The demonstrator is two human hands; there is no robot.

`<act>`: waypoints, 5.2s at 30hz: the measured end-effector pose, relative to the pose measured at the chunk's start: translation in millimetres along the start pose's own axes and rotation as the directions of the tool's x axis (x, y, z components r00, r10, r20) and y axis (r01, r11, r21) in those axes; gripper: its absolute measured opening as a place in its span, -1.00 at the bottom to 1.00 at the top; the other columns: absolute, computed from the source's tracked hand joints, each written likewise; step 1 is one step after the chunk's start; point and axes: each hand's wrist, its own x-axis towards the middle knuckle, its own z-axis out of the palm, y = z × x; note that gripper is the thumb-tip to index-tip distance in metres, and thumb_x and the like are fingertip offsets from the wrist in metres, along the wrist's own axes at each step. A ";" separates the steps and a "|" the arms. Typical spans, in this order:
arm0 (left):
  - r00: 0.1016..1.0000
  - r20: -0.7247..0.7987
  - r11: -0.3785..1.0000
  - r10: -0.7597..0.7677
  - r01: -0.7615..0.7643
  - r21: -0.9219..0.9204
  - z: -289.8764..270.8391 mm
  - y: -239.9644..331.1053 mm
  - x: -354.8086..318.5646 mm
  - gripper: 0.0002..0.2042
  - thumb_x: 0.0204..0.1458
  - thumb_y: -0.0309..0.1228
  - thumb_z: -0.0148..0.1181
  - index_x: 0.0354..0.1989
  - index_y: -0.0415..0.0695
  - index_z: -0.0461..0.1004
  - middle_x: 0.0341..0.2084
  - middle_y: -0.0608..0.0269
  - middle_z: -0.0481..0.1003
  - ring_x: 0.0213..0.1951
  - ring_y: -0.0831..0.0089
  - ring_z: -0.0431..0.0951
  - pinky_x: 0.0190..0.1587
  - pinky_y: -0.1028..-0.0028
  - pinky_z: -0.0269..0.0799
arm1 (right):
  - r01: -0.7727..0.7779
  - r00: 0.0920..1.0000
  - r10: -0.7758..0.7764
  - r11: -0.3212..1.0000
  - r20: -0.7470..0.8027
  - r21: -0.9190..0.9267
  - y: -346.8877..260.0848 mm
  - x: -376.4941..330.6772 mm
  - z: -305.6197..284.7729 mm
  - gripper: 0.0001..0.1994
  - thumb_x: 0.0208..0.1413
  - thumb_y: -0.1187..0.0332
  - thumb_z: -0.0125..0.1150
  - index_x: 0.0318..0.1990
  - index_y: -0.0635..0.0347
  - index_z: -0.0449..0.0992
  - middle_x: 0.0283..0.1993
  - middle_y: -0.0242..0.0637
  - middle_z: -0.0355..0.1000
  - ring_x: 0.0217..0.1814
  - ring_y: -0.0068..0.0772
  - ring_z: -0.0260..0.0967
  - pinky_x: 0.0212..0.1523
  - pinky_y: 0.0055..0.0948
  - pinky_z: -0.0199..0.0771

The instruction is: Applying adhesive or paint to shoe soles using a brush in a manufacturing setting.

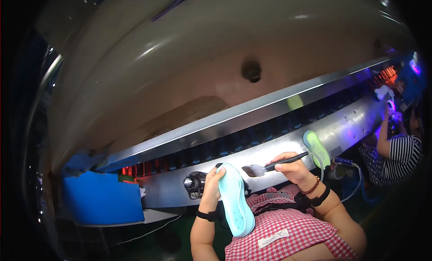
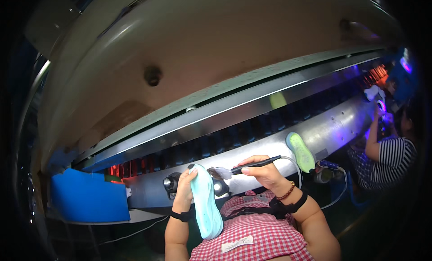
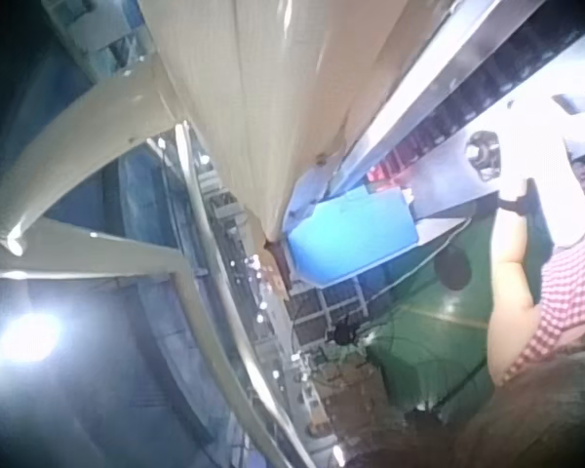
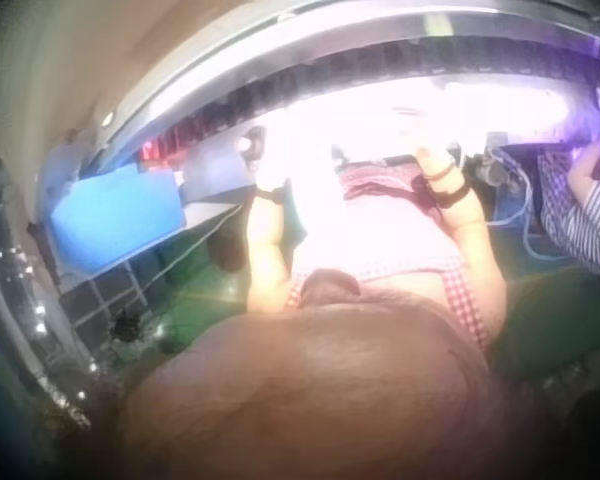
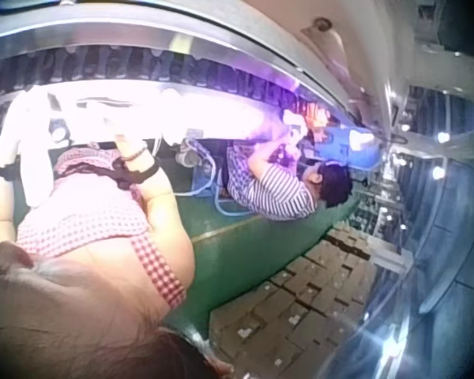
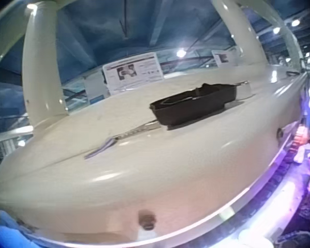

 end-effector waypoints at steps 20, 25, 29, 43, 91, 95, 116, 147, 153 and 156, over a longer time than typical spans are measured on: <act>0.933 0.357 0.845 0.051 0.151 -0.513 81.0 -40.0 -6.6 -0.23 -0.06 0.34 -0.51 0.17 0.02 0.10 -0.03 0.12 0.33 -0.07 0.15 0.40 0.02 0.10 0.27 | 0.023 0.995 -0.074 0.843 -0.074 -0.537 12.4 45.9 3.8 -0.82 -0.08 0.45 0.25 -0.29 0.32 0.53 -0.33 -0.25 0.49 -0.32 -0.56 0.42 -0.28 -0.61 0.41; 0.981 -0.186 0.844 0.058 -0.148 -0.516 100.6 -36.5 3.0 -0.36 0.02 0.22 -0.43 0.05 -0.02 0.24 -0.13 0.21 0.38 -0.13 0.28 0.42 -0.05 0.24 0.33 | 0.460 0.886 -0.245 0.361 0.393 -0.811 17.0 42.1 30.2 -0.79 -0.16 0.37 0.24 -0.30 0.18 0.54 -0.43 -0.17 0.44 -0.38 -0.26 0.37 -0.34 -0.36 0.34; 0.987 -0.121 0.845 0.108 -0.155 -0.511 69.3 -27.9 5.4 -0.33 0.00 0.23 -0.41 0.00 -0.09 0.27 -0.21 0.16 0.44 -0.19 0.21 0.46 -0.09 0.21 0.37 | 0.383 0.877 0.161 0.338 0.453 -0.860 -8.4 5.8 27.6 -0.80 -0.16 0.35 0.22 -0.32 0.17 0.55 -0.45 -0.15 0.45 -0.37 -0.21 0.37 -0.29 -0.34 0.36; 0.985 0.087 0.805 0.150 -0.071 -0.589 87.1 -11.8 -6.6 -0.31 -0.01 0.23 -0.42 0.14 -0.02 0.15 -0.07 0.11 0.37 -0.12 0.07 0.42 -0.04 0.11 0.31 | 0.092 0.952 0.104 0.802 0.289 -0.591 -37.6 17.1 45.1 -0.82 -0.11 0.43 0.23 -0.28 0.21 0.56 -0.37 -0.20 0.49 -0.34 -0.46 0.44 -0.26 -0.55 0.41; 0.743 0.458 0.866 -0.488 0.476 0.151 77.4 43.2 -16.9 -0.43 0.09 -0.19 -0.10 0.20 -0.29 0.01 0.04 0.00 0.27 0.01 0.32 0.37 0.03 0.40 0.32 | 0.350 0.639 0.353 0.657 0.684 -0.667 -86.0 14.2 34.1 -0.77 -0.08 0.53 0.18 -0.20 0.25 0.49 -0.15 -0.14 0.46 -0.12 -0.24 0.44 -0.13 -0.40 0.42; 0.746 0.366 0.819 -0.557 0.567 0.090 57.2 47.9 -29.3 -0.41 0.05 -0.17 -0.07 0.18 -0.31 0.05 0.00 0.02 0.31 -0.03 0.30 0.40 0.06 0.37 0.27 | 0.335 0.758 0.251 0.642 0.602 -0.690 -92.4 9.5 31.8 -0.75 -0.10 0.55 0.18 -0.19 0.24 0.48 -0.13 -0.13 0.45 -0.11 -0.23 0.43 -0.11 -0.38 0.41; 0.943 0.326 0.856 0.069 0.112 -0.505 72.8 4.4 -24.4 -0.09 -0.16 0.43 -0.52 0.23 -0.05 -0.02 0.04 -0.08 0.24 0.05 0.01 0.27 0.10 0.06 0.16 | 0.164 0.970 0.031 0.652 0.243 -0.740 -42.9 4.2 37.3 -0.80 -0.17 0.43 0.30 -0.31 0.22 0.57 -0.39 -0.27 0.47 -0.33 -0.50 0.39 -0.34 -0.57 0.38; 0.865 -0.064 0.705 0.498 -0.446 -0.551 105.9 55.7 -31.3 -0.16 -0.09 0.36 -0.41 0.10 -0.19 0.16 -0.06 0.09 0.31 -0.08 0.17 0.38 0.07 -0.03 0.15 | 0.010 0.946 0.134 0.898 0.296 -0.440 -39.0 6.5 34.7 -0.82 -0.08 0.52 0.22 -0.25 0.32 0.51 -0.20 -0.16 0.45 -0.11 -0.45 0.38 -0.08 -0.53 0.39; 0.938 -0.104 0.790 0.331 -0.336 -0.512 122.4 29.6 -47.6 -0.33 0.05 0.16 -0.37 0.21 -0.08 0.04 0.04 0.04 0.26 0.01 -0.02 0.30 0.03 -0.12 0.17 | -0.028 0.971 0.111 0.932 0.210 -0.360 -15.7 -4.7 56.8 -0.82 -0.02 0.51 0.17 -0.23 0.33 0.49 -0.21 -0.23 0.46 -0.19 -0.51 0.40 -0.17 -0.56 0.40; 0.927 -0.017 0.838 0.374 -0.346 -0.422 98.8 22.4 -42.9 -0.36 0.05 0.12 -0.33 0.19 -0.08 0.08 0.04 0.05 0.27 -0.03 -0.02 0.33 -0.03 -0.09 0.22 | 0.106 0.930 0.072 0.886 0.359 -0.451 -27.6 -5.0 58.1 -0.82 -0.06 0.54 0.19 -0.24 0.30 0.50 -0.24 -0.20 0.47 -0.20 -0.52 0.40 -0.19 -0.56 0.41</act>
